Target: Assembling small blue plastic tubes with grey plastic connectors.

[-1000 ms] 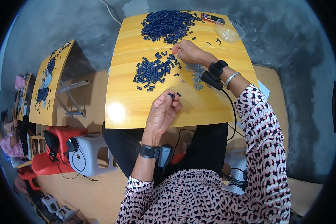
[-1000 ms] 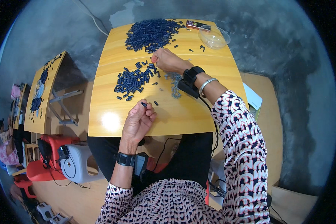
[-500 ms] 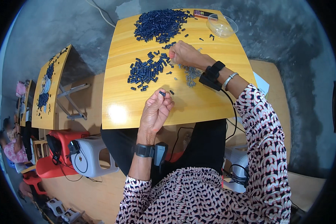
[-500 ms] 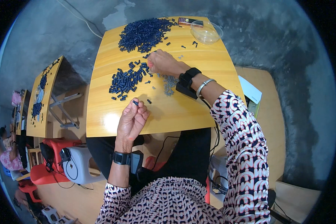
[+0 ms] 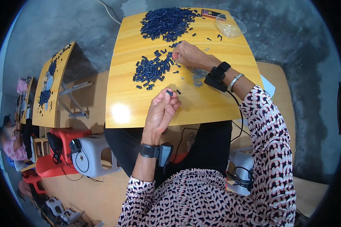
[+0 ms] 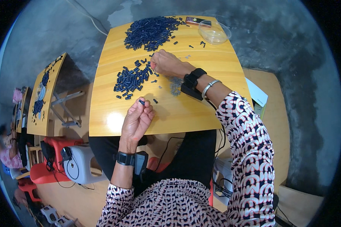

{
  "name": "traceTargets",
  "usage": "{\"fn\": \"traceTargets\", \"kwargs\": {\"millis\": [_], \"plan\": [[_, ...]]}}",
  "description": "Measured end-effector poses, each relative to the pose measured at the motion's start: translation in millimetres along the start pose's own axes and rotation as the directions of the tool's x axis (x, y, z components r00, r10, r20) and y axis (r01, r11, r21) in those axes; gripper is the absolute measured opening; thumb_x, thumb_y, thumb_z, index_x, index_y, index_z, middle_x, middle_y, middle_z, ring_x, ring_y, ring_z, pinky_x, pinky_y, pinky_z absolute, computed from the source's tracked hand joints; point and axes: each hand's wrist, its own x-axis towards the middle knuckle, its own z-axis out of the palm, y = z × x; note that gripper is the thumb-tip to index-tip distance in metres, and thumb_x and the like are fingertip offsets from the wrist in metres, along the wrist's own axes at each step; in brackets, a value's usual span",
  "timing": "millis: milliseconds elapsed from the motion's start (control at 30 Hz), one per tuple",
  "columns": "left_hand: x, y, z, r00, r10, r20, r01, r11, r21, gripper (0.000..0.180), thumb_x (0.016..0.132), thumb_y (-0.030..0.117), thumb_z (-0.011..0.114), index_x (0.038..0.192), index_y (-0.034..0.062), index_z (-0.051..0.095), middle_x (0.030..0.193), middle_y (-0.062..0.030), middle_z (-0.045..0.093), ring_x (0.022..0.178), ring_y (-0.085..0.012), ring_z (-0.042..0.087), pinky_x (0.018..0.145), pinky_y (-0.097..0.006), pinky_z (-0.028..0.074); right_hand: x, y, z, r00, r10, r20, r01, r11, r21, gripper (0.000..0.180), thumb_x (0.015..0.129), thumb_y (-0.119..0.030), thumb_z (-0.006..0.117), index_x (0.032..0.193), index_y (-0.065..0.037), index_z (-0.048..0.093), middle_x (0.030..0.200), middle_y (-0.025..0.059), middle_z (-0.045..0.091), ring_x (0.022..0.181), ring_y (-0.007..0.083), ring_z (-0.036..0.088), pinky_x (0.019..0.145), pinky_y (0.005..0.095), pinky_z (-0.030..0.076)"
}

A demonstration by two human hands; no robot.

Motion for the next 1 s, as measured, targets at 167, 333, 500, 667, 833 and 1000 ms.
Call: {"fn": "traceTargets", "kwargs": {"millis": [167,333,500,667,833,1000], "plan": [[-0.4,0.6,-0.7,1.000,0.003,0.002,-0.003,1.000,0.010,0.015,0.088,0.016,0.059,0.101,0.0077,0.056,0.089,-0.0014,0.058,0.074,-0.0091,0.048,0.070,-0.024,0.041,1.1,-7.3,-1.8,0.998,0.004,0.060,0.000,0.998,-0.061,0.017,0.070,0.000,0.049,0.077,0.005,0.063,0.075,0.0205,0.063,0.076,0.0339,0.061,0.070,0.0412,0.049],[-0.8,1.3,-0.3,1.000,-0.002,0.001,0.002,1.000,0.013,0.016,0.088,0.017,0.060,0.101,0.0078,0.056,0.090,-0.0012,0.057,0.074,-0.0091,0.049,0.070,-0.025,0.041,0.1,-10.4,-3.7,0.998,-0.013,0.067,0.018,0.996,-0.086,0.013,0.072,-0.002,0.052,0.077,0.004,0.062,0.079,0.0192,0.062,0.081,0.0328,0.058,0.072,0.0416,0.048],[-0.9,1.4,1.5,1.000,-0.004,0.000,0.004,1.000,0.012,0.016,0.087,0.016,0.061,0.101,0.0082,0.056,0.090,-0.0010,0.057,0.074,-0.0090,0.049,0.070,-0.025,0.041,1.9,-7.7,-4.7,0.996,-0.051,0.070,0.059,0.991,-0.116,0.010,0.069,-0.002,0.053,0.074,0.004,0.060,0.073,0.0185,0.062,0.069,0.0334,0.058,0.064,0.0411,0.047],[-0.3,0.5,0.1,1.000,-0.004,0.006,0.003,1.000,0.008,0.017,0.087,0.016,0.061,0.101,0.0083,0.056,0.090,-0.0010,0.058,0.075,-0.0090,0.049,0.071,-0.025,0.042,2.3,-5.1,-11.3,0.984,0.113,0.139,-0.102,0.991,-0.086,0.011,0.067,-0.001,0.053,0.074,0.006,0.059,0.067,0.0177,0.062,0.058,0.0324,0.056,0.057,0.0388,0.046],[-1.2,0.9,-0.6,1.000,0.001,0.003,-0.001,1.000,-0.001,0.017,0.087,0.015,0.061,0.102,0.0079,0.056,0.090,-0.0010,0.058,0.075,-0.0093,0.050,0.071,-0.025,0.042,-11.5,-17.9,-16.8,0.984,0.156,-0.083,-0.131,0.961,0.243,0.018,0.076,-0.003,0.051,0.087,0.005,0.063,0.068,0.0154,0.061,0.060,0.0225,0.057,0.061,0.0336,0.046],[0.2,1.7,-2.8,1.000,0.010,0.007,-0.010,1.000,-0.005,0.016,0.088,0.016,0.060,0.101,0.0075,0.056,0.090,-0.0014,0.058,0.075,-0.0096,0.050,0.071,-0.025,0.042,-34.4,-39.8,-31.3,0.980,0.200,-0.020,-0.183,0.928,0.324,0.016,0.081,-0.006,0.055,0.090,0.003,0.063,0.069,0.0089,0.062,0.062,0.0139,0.057,0.058,0.0271,0.044]]}}
